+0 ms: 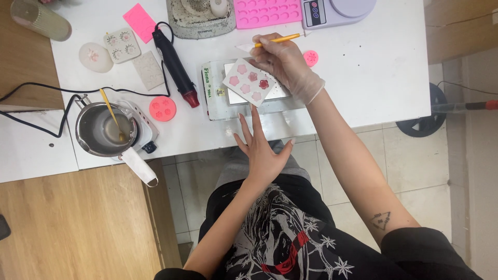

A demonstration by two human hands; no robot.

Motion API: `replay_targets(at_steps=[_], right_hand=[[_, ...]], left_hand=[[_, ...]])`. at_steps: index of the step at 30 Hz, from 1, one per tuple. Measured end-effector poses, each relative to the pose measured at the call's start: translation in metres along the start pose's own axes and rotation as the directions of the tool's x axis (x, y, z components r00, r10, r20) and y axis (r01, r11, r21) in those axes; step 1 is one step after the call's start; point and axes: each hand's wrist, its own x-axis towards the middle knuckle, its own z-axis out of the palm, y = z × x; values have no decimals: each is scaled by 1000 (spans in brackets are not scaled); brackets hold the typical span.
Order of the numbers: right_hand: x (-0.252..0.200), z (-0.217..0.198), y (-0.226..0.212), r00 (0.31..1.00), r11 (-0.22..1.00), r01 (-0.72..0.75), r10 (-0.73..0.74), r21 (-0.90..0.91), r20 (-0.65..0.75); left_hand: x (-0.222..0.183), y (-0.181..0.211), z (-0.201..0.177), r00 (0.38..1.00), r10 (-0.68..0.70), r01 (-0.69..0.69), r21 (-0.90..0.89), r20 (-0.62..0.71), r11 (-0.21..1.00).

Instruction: Preparing small flower-shaped wax pieces in a mold using a pick tool.

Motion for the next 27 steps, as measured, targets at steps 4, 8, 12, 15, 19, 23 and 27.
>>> replay_targets(at_steps=[4,8,12,15,19,23,27], right_hand=[[-8,-12,10,993,993,119,-119,-21,-25],[-35,-19,4,974,962,195,-213,-188,-75],[-55,-26,1,975,838,144,-212,-526,-72],[-64,-21,-2,976,799,123,-206,-589,-76],[-59,-32,4,970,788,199,-243,-583,3],[-57,-35,5,968,804,217,-249,-554,19],[-61,-30,3,967,770,206,-256,-604,3]], left_hand=[[1,-10,0,999,-48,48,20,-18,999],[7,-23,-11,987,7,0,44,-160,999],[21,-31,-25,980,6,1,35,-201,999],[39,-32,-35,971,28,-20,36,-238,999],[63,-36,-45,961,76,-75,12,-264,997],[73,-44,-46,967,102,-91,57,-234,994],[73,-45,-45,967,108,-97,57,-229,994]])
